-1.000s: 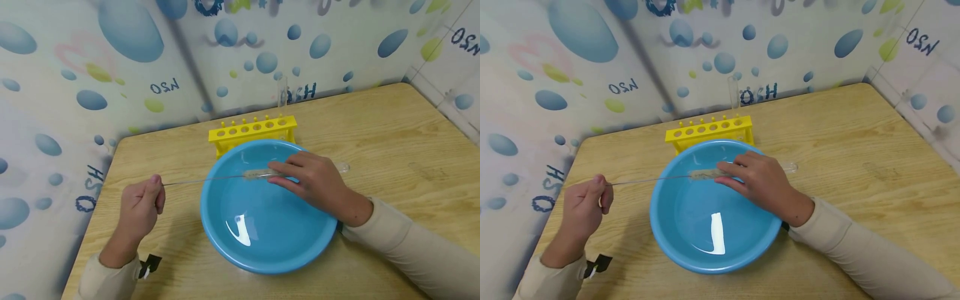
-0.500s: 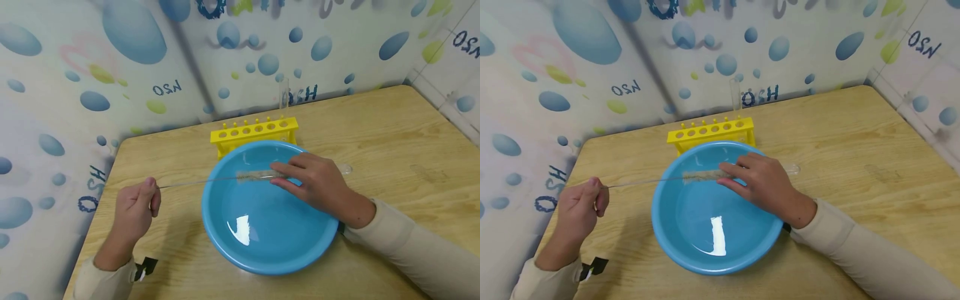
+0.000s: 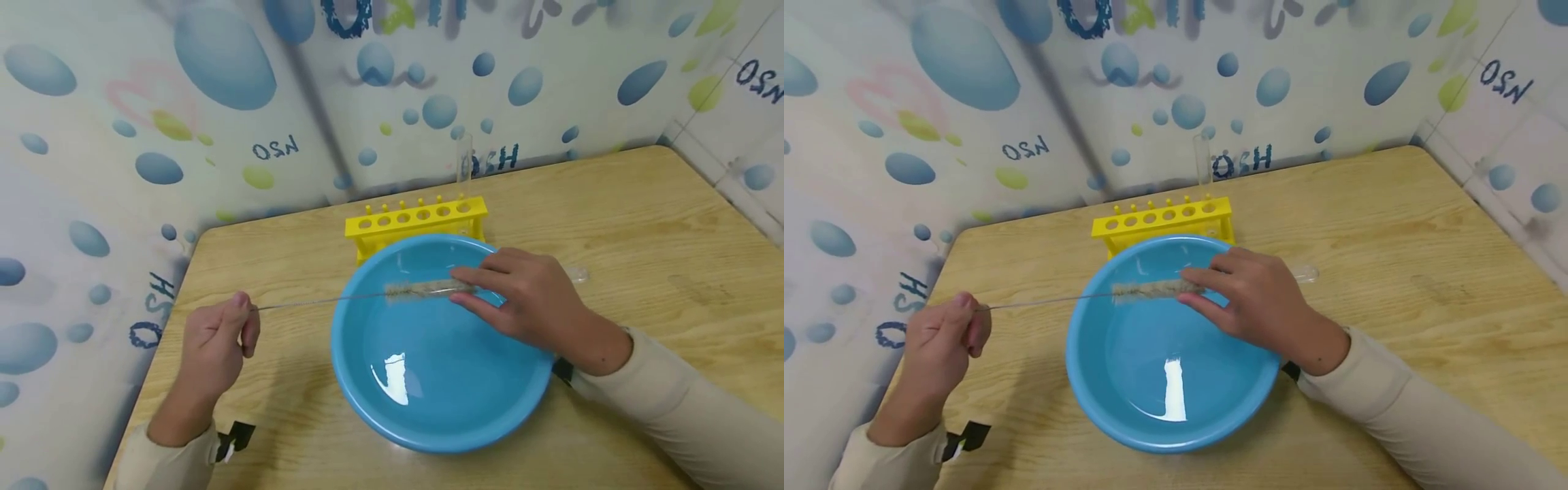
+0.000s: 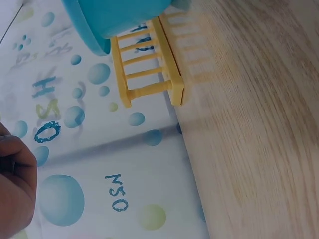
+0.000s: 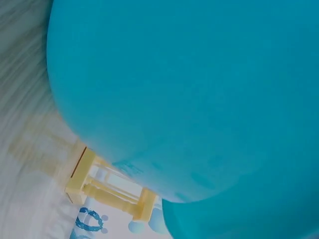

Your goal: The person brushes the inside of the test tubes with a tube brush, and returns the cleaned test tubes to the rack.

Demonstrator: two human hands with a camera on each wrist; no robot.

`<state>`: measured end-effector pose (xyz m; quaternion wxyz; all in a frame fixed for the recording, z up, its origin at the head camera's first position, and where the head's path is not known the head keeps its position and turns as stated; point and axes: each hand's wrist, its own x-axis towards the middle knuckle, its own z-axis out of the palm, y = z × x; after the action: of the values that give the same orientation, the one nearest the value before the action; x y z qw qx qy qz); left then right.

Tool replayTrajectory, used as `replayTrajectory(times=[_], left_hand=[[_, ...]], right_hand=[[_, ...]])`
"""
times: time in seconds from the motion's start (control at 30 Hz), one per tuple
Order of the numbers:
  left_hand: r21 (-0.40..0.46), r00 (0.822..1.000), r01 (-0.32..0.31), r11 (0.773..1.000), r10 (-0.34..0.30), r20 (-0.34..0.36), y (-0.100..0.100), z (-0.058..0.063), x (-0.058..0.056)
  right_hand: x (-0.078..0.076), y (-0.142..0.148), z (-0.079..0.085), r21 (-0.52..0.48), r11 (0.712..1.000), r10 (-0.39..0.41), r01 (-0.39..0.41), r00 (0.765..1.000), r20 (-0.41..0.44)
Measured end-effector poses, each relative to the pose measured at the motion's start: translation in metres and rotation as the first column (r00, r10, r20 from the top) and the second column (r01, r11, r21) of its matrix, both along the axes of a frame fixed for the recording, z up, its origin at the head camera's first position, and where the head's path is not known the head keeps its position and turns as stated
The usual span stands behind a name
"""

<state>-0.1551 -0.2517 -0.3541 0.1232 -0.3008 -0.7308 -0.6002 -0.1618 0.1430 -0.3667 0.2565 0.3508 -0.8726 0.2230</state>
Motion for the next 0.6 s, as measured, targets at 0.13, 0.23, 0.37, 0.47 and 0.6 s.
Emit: replayTrajectory(times=[0.13,0.23,0.37,0.47,0.6], left_hand=[[0.006,1.0,-0.001,1.0,0.001,0.019,0.001,-0.001,0.0],[-0.008,0.999,-0.005,1.0,0.005,0.035,0.004,0.0,-0.001],[-0.035,0.999,-0.02,0.999,0.022,0.044,0.008,0.002,0.0],[-0.06,0.997,-0.048,0.997,0.051,0.051,0.01,0.003,0.001],[-0.1,0.993,-0.09,0.991,0.097,0.064,0.011,0.003,0.002]], right_hand=[[-0.001,0.004,0.002,0.01,1.0,-0.007,0.007,1.0,-0.001],[0.0,0.007,0.004,0.017,1.0,-0.023,0.023,1.0,-0.01],[0.003,0.012,0.007,0.025,0.999,-0.037,0.037,0.999,-0.013],[0.005,0.014,0.009,0.033,0.999,-0.038,0.039,0.999,-0.011],[0.006,0.016,0.011,0.04,0.998,-0.046,0.046,0.999,-0.008]])
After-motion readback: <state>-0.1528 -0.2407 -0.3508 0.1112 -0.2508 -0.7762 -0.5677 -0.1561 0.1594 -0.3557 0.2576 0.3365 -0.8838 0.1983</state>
